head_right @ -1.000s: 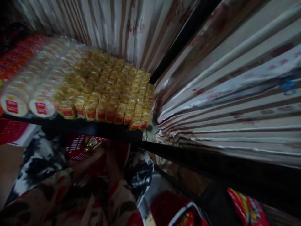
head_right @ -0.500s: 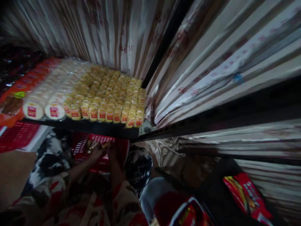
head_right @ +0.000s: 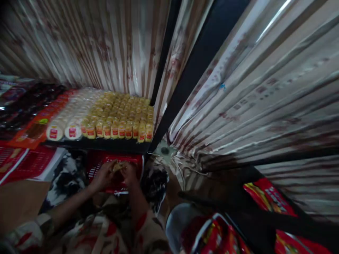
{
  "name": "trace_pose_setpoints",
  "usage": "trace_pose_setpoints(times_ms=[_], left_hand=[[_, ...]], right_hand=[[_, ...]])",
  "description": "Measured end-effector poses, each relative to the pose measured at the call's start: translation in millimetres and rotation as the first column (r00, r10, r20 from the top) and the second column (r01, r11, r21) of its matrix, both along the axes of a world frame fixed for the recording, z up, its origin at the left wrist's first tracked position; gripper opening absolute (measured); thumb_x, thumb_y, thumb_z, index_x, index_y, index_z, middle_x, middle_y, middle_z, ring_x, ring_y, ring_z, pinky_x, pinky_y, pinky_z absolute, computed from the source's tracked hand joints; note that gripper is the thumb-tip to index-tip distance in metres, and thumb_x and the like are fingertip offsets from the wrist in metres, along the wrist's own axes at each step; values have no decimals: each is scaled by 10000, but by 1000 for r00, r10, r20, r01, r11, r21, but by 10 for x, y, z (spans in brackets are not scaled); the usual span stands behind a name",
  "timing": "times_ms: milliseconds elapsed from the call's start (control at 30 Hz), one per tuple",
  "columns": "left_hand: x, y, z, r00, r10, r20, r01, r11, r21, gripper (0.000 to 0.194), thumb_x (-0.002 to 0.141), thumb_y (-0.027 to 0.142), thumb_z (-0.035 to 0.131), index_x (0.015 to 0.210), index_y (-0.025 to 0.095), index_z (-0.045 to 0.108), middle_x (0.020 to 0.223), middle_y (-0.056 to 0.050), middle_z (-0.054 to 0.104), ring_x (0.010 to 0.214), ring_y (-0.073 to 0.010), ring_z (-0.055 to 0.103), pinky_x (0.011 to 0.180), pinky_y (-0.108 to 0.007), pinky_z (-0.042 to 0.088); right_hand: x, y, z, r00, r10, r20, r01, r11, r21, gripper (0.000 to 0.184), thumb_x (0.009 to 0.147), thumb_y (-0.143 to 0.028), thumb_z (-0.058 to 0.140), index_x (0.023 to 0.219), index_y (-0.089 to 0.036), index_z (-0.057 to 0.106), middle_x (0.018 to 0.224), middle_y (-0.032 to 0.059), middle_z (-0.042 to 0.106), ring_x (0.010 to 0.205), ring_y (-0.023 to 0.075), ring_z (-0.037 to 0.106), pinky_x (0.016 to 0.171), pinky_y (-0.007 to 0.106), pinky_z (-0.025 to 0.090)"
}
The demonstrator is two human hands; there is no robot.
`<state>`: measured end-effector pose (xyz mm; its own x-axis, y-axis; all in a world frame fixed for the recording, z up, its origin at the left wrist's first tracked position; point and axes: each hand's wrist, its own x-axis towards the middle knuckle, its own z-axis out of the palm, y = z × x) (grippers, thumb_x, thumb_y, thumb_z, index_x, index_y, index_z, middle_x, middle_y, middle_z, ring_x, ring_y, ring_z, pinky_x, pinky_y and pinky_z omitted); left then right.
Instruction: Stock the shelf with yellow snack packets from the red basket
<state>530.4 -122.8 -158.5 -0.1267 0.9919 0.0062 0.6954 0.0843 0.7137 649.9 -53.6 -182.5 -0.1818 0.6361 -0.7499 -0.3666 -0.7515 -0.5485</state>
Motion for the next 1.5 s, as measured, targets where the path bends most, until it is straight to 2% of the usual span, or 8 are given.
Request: trace_pose_setpoints(times_ms=[167, 400, 600, 833, 967, 1100, 1267, 1500], left_hand=[[-50, -80, 226, 996, 31, 80, -37, 997, 74, 504, 773, 229, 497, 1276, 205, 478, 1231, -110, 551, 1124, -224, 533, 970, -416, 430], [-60, -33, 503, 970, 118, 212, -135, 988, 71, 467, 796, 326, 491, 1251, 223, 497, 1164, -86, 570, 1053, -203, 574, 916, -380, 477], [-90, 38, 821, 994, -19, 111, -4, 980, 197, 392, 842, 327, 436, 1198, 223, 562, 1365, -90, 438, 1255, -206, 435, 1068, -367, 350], [-68, 188, 823, 974, 81, 210, -122, 974, 190, 356, 792, 380, 493, 1064, 190, 621, 1192, -102, 572, 1137, -220, 523, 1016, -388, 402], [-49, 258, 822, 945, 110, 309, -159, 978, 137, 395, 755, 417, 537, 1068, 191, 615, 1123, -87, 617, 1010, -206, 580, 956, -380, 443], [-90, 378, 961, 850, 128, 512, -171, 984, 39, 564, 693, 468, 612, 1161, 157, 560, 1124, -98, 634, 929, -199, 618, 900, -376, 476], [-123, 601, 1195, 801, 52, 597, 5, 996, -94, 499, 683, 473, 641, 1058, 145, 638, 1015, -85, 691, 825, -190, 629, 724, -297, 502], [-24, 820, 1210, 803, 164, 573, -76, 982, -175, 437, 607, 477, 677, 895, 148, 661, 787, -31, 681, 642, -149, 582, 564, -243, 438]], right_hand=[[58, -47, 314, 996, -84, -37, 82, 995, -57, 94, 695, -214, 591, 783, -192, 567, 700, -11, 628, 605, 106, 605, 570, 202, 477], [119, -110, 734, 977, -141, -157, 146, 989, 23, 215, 680, -200, 613, 893, -212, 585, 762, -7, 666, 654, 126, 632, 596, 222, 498], [168, -122, 987, 994, -33, -105, 51, 983, 177, 236, 721, -236, 597, 956, -208, 604, 823, -2, 677, 607, 100, 622, 552, 194, 485], [241, 29, 1244, 995, 16, -103, 21, 937, 347, 285, 708, -387, 641, 878, -161, 610, 780, 6, 689, 563, 94, 626, 499, 163, 446], [262, 92, 1272, 993, 30, -110, 13, 931, 365, 292, 674, -340, 683, 888, -155, 610, 746, 4, 690, 565, 106, 633, 510, 174, 459], [259, 74, 1239, 966, -60, -250, 117, 968, 221, 176, 703, -242, 664, 838, -154, 593, 708, 17, 682, 618, 126, 655, 571, 193, 506], [250, 32, 1235, 910, -187, -371, 165, 982, -90, 90, 854, -225, 521, 848, -153, 575, 714, 43, 669, 625, 118, 648, 575, 207, 542], [310, 50, 1245, 907, -221, -359, 180, 973, -144, 263, 921, -373, 448, 837, -151, 560, 682, 52, 641, 613, 133, 646, 543, 228, 542]])
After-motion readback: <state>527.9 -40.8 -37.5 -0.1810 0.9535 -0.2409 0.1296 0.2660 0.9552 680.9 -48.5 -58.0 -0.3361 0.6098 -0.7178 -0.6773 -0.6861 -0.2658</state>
